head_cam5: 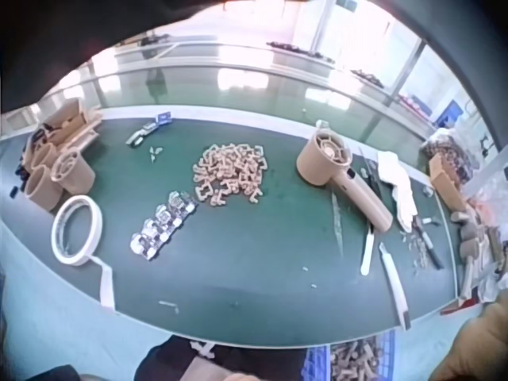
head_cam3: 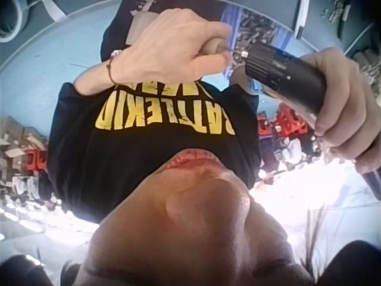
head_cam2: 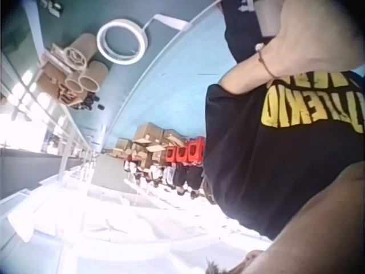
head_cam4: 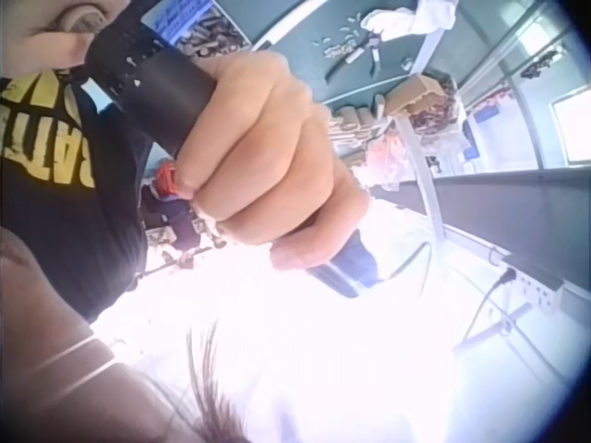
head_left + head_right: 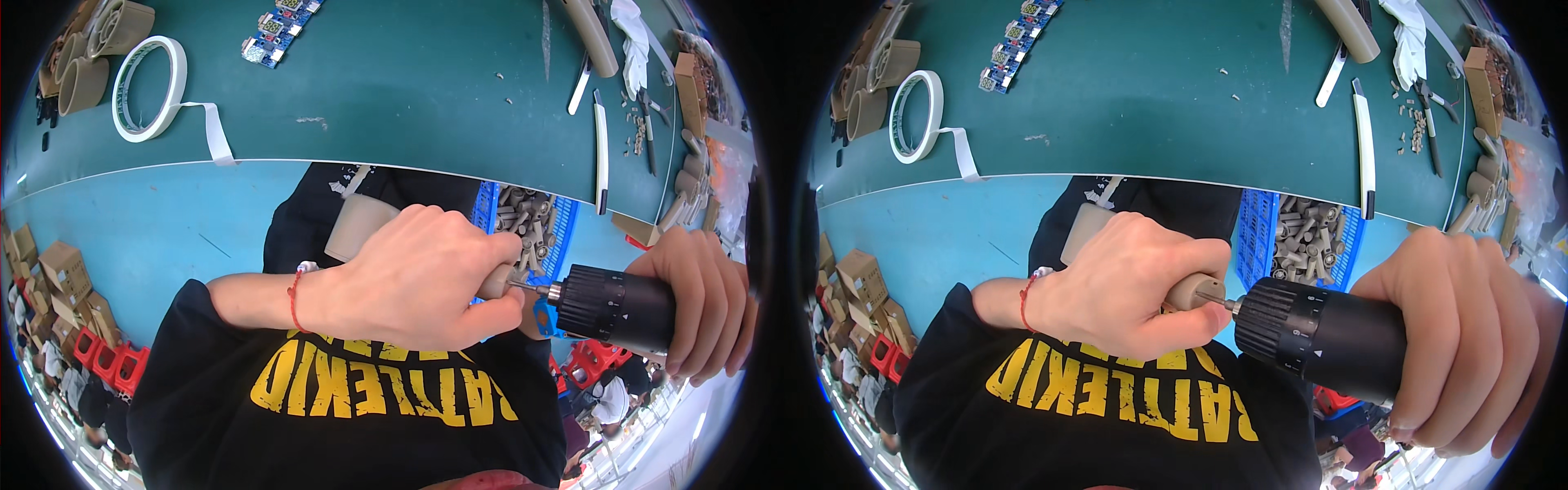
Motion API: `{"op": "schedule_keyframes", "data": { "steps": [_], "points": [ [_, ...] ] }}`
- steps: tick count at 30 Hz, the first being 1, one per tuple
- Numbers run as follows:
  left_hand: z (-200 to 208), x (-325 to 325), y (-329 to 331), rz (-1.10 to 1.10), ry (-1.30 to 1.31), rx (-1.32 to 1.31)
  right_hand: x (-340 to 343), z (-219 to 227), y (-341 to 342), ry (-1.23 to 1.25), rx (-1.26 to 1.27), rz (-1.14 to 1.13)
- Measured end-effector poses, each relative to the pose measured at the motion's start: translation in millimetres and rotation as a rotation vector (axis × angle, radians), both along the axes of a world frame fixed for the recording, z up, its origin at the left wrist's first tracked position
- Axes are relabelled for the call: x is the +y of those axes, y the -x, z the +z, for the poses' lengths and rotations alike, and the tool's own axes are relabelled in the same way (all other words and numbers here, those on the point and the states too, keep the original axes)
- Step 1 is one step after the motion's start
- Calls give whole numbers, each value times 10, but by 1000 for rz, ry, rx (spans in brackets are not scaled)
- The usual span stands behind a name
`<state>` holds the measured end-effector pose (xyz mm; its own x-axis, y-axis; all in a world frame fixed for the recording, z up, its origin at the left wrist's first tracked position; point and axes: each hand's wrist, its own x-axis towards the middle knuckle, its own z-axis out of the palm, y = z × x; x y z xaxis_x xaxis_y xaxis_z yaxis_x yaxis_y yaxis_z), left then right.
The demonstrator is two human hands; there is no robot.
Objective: Assembling handheld electronic fans by installing motors, batteries, and circuit boards into plastic casings.
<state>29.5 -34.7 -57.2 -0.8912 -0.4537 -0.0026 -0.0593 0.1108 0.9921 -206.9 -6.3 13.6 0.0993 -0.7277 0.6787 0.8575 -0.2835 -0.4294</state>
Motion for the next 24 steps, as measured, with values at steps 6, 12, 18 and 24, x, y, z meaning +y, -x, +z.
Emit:
{"op": "schedule_keyframes", "data": {
  "steps": [6, 12, 18, 24],
  "points": [
    [-22, -37, 0, -2, -80, 2, -1, -65, -23, -45, 115, -4],
    [-17, -123, -21, -92, -74, -61, -183, -79, -284, -60, -78, 70],
    [-66, -140, -53, -116, -225, -34, -170, -102, -283, -94, -140, -177],
    [-216, -100, -159, -140, -294, -14, -332, -169, -284, -271, 120, -775]
  ]
}}
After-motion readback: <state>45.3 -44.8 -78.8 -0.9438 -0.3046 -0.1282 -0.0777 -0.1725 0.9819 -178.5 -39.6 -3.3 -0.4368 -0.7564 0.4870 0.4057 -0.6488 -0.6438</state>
